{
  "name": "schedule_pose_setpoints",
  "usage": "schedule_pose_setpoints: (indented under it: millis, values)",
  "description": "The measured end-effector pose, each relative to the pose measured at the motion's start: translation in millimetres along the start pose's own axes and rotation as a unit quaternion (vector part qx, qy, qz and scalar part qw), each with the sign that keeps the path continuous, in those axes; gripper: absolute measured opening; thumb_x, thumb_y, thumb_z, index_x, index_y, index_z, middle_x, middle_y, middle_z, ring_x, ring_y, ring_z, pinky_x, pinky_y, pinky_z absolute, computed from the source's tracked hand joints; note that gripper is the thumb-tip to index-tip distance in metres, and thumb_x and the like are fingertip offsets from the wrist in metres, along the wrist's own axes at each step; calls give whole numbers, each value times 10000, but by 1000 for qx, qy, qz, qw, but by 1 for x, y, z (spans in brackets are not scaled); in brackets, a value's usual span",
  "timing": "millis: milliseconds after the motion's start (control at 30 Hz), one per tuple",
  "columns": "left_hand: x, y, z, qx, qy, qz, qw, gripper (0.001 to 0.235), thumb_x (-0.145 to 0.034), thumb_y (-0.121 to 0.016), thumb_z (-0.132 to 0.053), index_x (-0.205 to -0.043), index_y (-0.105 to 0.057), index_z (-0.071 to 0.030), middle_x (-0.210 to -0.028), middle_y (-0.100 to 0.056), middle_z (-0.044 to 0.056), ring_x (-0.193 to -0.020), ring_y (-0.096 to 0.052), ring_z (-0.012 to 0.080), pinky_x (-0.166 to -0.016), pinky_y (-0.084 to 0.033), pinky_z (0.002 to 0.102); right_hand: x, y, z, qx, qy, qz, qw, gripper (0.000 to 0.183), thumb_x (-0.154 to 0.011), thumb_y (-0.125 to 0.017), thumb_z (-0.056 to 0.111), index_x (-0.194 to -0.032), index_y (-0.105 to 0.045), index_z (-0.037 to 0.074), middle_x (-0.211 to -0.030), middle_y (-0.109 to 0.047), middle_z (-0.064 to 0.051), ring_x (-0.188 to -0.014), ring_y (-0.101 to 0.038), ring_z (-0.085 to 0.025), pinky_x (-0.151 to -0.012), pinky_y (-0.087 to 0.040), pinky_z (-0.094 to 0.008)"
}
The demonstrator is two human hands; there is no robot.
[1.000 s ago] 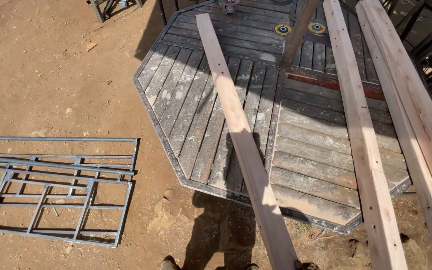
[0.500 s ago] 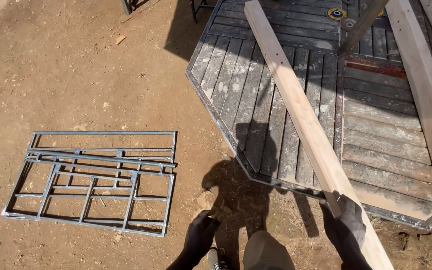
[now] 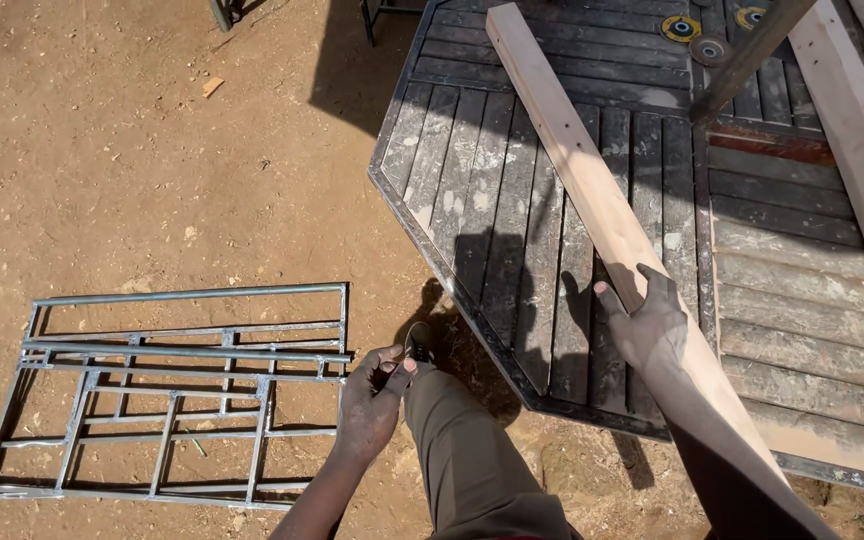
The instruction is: Sanding a wooden plank using an angle grinder with a sanding disc attachment
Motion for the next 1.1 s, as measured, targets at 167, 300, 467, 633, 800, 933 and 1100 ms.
schedule_pose_setpoints:
  millis: [167, 300, 467, 633, 800, 933, 1100]
  values:
    - [-101, 1, -31, 6, 37, 8, 999, 468, -854, -737, -391, -1254, -748, -149, -1080, -743, 49, -1093, -693, 171, -1036, -508, 312, -151, -45, 88, -27, 59, -52, 997, 717, -926, -716, 482, -1489, -417, 153, -1528, -437, -225, -1085, -643, -451, -603, -646, -502]
    - [-210, -4, -66, -30, 14, 29, 999, 400, -878, -717, -344, -1207, -752, -119, -1048, -837, 60, -998, -768, 144, -939, -566, 266, -329, -123, 125, -175, 148, -164, 960, 810, -776, -916, 351, -1436, -464, 219, -1302, -650, -124, -1123, -641, -290, -810, -529, -360]
    - [-323, -12, -147, -23, 64, 62, 996, 387, -885, -700, -237, -1243, -733, -95, -1069, -866, 63, -1041, -764, 126, -998, -555, 261, -392, -100, 235, 32, 49, 20, 998, 1047, -839, -446, 867, -1602, -314, 163, -1088, -730, -203, -820, -713, -387, -533, -523, -438]
    - [-391, -10, -228, -101, -145, 89, 980, 416, -916, -687, -349, -1196, -724, -44, -1083, -851, 58, -1015, -795, 130, -860, -593, 270, -412, -118, 244, 70, 1, 0, 998, 998, -783, -513, 886, -1468, -384, 172, -1103, -708, -271, -959, -694, -486, -718, -555, -566]
    - [-431, -23, -266, -150, 35, 72, 986, 438, -853, -686, -419, -1184, -757, -141, -1071, -846, 22, -1004, -782, 124, -837, -563, 288, -425, -124, 244, 17, -21, 16, 999, 1116, -751, -522, 851, -1604, -241, 189, -1157, -685, -222, -907, -693, -407, -694, -580, -479]
    - [-449, -41, -265, -164, 38, 100, 981, 423, -849, -710, -415, -1190, -760, -169, -1006, -850, 33, -931, -788, 120, -828, -584, 266, -423, -123, 239, 49, -28, 22, 998, 1056, -757, -510, 867, -1549, -270, 210, -1131, -713, -197, -824, -726, -387, -586, -612, -452]
    - [-466, -49, -272, -210, 45, 142, 966, 415, -856, -699, -395, -1207, -757, -180, -1090, -848, 8, -1003, -785, 114, -874, -567, 275, -418, -112, 249, 72, -71, 68, 993, 1117, -748, -442, 906, -1611, -260, 220, -977, -712, -188, -740, -696, -287, -548, -542, -360]
Point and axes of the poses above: each hand's wrist, its own x-axis away from the middle knuckle, its own y-axis out of the back of the hand, z = x × y, the point moved 4 cm from there along -x, towards the middle knuckle
